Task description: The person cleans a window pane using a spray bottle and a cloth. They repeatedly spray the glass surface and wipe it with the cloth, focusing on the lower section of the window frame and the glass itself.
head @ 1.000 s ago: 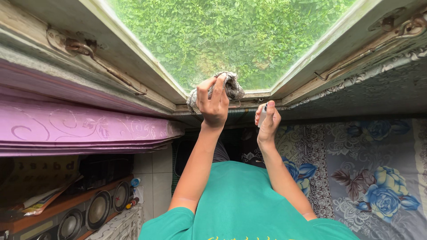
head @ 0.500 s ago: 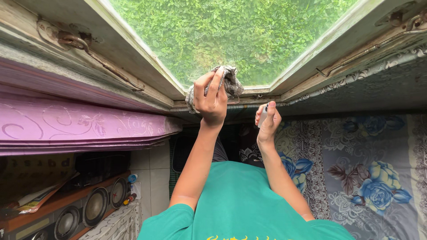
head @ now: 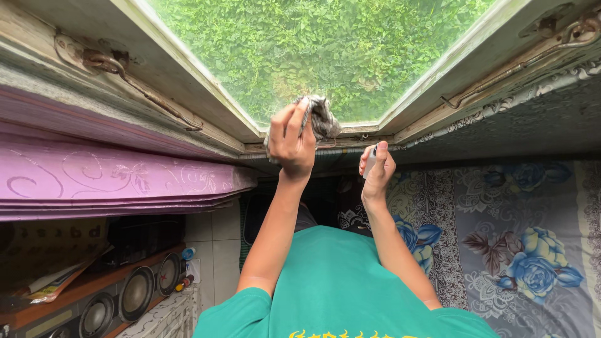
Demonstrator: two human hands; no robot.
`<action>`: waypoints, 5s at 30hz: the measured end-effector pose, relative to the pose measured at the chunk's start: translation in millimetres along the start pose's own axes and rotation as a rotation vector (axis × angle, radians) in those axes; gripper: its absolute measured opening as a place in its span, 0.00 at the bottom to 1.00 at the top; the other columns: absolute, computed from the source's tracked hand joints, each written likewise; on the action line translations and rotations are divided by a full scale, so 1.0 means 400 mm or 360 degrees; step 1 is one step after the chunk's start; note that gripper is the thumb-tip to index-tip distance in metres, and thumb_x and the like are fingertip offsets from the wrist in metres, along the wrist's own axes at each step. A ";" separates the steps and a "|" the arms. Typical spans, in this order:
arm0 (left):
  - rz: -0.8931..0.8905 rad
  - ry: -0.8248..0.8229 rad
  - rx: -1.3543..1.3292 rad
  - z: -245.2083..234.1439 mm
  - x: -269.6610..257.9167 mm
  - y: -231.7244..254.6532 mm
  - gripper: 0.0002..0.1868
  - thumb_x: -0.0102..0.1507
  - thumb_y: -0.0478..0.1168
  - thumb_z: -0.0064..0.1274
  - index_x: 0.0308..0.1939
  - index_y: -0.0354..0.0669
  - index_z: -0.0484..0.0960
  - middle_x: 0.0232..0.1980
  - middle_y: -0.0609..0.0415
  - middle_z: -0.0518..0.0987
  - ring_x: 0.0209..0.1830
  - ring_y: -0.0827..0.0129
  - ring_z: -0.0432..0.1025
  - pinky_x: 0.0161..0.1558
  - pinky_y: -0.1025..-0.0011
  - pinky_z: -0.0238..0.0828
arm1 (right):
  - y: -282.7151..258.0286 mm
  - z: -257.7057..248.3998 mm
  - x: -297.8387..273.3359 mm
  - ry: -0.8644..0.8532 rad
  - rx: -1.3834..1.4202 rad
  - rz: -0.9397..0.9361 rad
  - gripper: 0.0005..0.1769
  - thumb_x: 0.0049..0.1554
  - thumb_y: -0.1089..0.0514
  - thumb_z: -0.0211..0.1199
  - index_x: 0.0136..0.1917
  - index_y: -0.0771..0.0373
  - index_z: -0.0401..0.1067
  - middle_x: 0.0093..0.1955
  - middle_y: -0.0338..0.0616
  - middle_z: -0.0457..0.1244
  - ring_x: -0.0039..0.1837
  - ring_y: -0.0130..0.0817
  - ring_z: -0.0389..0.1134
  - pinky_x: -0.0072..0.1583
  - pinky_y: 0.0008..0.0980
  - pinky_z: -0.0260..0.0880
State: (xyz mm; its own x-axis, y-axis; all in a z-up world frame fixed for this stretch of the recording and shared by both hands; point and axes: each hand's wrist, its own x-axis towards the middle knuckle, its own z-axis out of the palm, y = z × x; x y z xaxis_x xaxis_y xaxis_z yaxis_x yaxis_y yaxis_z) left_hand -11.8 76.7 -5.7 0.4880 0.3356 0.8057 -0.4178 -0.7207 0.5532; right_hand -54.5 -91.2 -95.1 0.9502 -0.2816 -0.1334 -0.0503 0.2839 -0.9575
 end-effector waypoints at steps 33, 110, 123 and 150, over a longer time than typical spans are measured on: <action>-0.0092 -0.0053 -0.0083 -0.098 0.011 -0.066 0.19 0.60 0.24 0.64 0.53 0.41 0.84 0.53 0.49 0.76 0.50 0.63 0.80 0.50 0.70 0.81 | -0.078 0.193 -0.085 -0.0206 -0.0078 -0.0105 0.34 0.65 0.29 0.50 0.37 0.60 0.64 0.32 0.37 0.58 0.33 0.22 0.58 0.36 0.23 0.57; -0.0130 0.0021 0.0096 -0.139 0.032 -0.114 0.16 0.60 0.26 0.67 0.50 0.39 0.84 0.45 0.51 0.79 0.47 0.63 0.79 0.49 0.68 0.79 | -0.078 0.268 -0.125 -0.0072 0.0122 -0.0130 0.32 0.66 0.31 0.51 0.38 0.60 0.62 0.34 0.39 0.59 0.34 0.24 0.59 0.36 0.25 0.58; 0.0005 -0.0107 0.0167 -0.151 0.032 -0.104 0.17 0.60 0.25 0.64 0.51 0.43 0.86 0.46 0.53 0.80 0.47 0.62 0.78 0.50 0.65 0.78 | -0.068 0.246 -0.138 -0.0035 0.0145 -0.0089 0.32 0.65 0.30 0.51 0.37 0.60 0.62 0.31 0.39 0.58 0.32 0.24 0.58 0.35 0.24 0.57; -0.0126 0.0069 0.0052 -0.182 0.124 -0.074 0.16 0.61 0.26 0.66 0.51 0.41 0.85 0.43 0.52 0.80 0.43 0.64 0.79 0.44 0.67 0.77 | -0.073 0.273 -0.175 -0.0141 0.0108 -0.0099 0.33 0.65 0.29 0.50 0.37 0.60 0.63 0.31 0.38 0.57 0.33 0.24 0.58 0.36 0.24 0.57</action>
State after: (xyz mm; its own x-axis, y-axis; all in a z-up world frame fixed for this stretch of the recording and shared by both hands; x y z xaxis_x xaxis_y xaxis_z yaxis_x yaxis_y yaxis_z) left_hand -30.9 158.9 33.2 0.4845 0.4181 0.7684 -0.3537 -0.7097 0.6092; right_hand -85.9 20.1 -29.8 0.9745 -0.2193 -0.0483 0.0276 0.3304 -0.9435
